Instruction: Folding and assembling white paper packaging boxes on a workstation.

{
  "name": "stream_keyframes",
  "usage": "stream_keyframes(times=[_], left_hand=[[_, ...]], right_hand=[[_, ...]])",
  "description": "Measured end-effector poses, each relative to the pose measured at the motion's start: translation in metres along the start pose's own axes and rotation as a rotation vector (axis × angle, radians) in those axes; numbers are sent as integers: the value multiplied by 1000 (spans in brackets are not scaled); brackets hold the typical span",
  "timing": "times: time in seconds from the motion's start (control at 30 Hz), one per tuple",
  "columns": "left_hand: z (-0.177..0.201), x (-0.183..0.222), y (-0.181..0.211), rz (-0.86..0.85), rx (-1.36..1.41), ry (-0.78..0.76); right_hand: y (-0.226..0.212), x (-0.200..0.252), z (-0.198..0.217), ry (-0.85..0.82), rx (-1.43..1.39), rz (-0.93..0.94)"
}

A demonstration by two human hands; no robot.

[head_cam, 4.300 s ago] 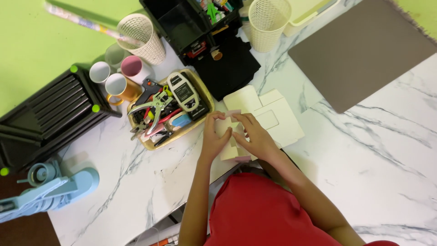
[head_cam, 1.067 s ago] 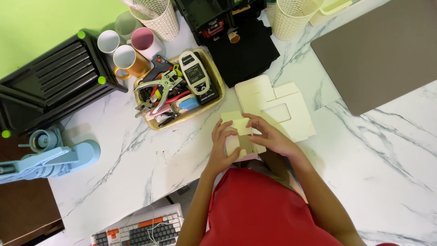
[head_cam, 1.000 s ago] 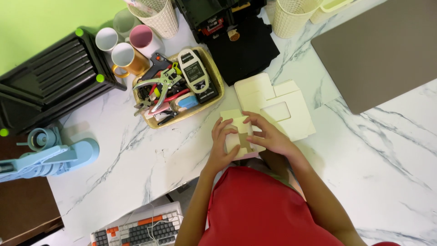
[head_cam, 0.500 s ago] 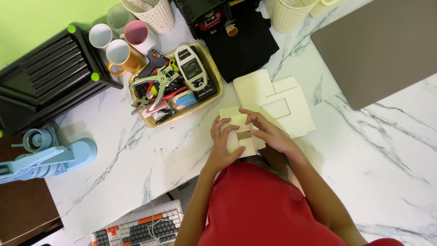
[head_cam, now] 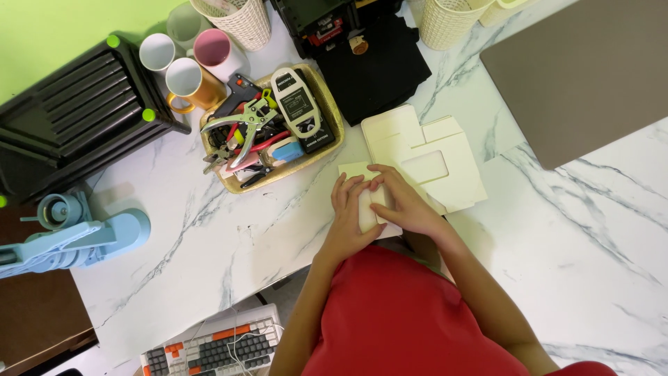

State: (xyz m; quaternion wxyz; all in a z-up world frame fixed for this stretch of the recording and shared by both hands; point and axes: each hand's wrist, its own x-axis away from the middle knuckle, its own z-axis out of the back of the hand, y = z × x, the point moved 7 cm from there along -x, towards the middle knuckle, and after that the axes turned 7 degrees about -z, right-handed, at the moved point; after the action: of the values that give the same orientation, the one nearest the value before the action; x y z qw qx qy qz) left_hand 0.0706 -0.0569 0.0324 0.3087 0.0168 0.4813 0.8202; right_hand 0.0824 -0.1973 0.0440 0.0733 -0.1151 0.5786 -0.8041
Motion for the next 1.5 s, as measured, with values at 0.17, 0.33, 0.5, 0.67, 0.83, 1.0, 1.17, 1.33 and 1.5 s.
stream_keyframes(times=[0.17, 0.33, 0.5, 0.67, 0.83, 1.0, 1.17, 1.33, 1.5], left_hand=[[-2, 0, 2, 3, 12, -11], [-3, 0, 1, -18, -8, 2], [-7, 3, -4, -21, -3, -1], [-7, 1, 1, -4, 10, -6], [-13, 4, -7, -6, 7, -3], [-3, 3, -2, 29, 43, 12], [-6, 4, -2, 31, 45, 7], [-14, 1, 3, 4, 54, 15], [-14, -2, 10, -19, 48, 32]], right_hand=[[-2, 2, -2, 6, 40, 37], [-10, 3, -3, 15, 68, 30], [-12, 3, -3, -40, 70, -203], [-8, 4, -5, 31, 95, 22], [0, 3, -8, 76, 148, 41], [23, 5, 0, 133, -67, -163], [58, 12, -6, 129, -409, -276], [57, 20, -18, 156, -500, -571], [66, 16, -17, 248, -609, -431]])
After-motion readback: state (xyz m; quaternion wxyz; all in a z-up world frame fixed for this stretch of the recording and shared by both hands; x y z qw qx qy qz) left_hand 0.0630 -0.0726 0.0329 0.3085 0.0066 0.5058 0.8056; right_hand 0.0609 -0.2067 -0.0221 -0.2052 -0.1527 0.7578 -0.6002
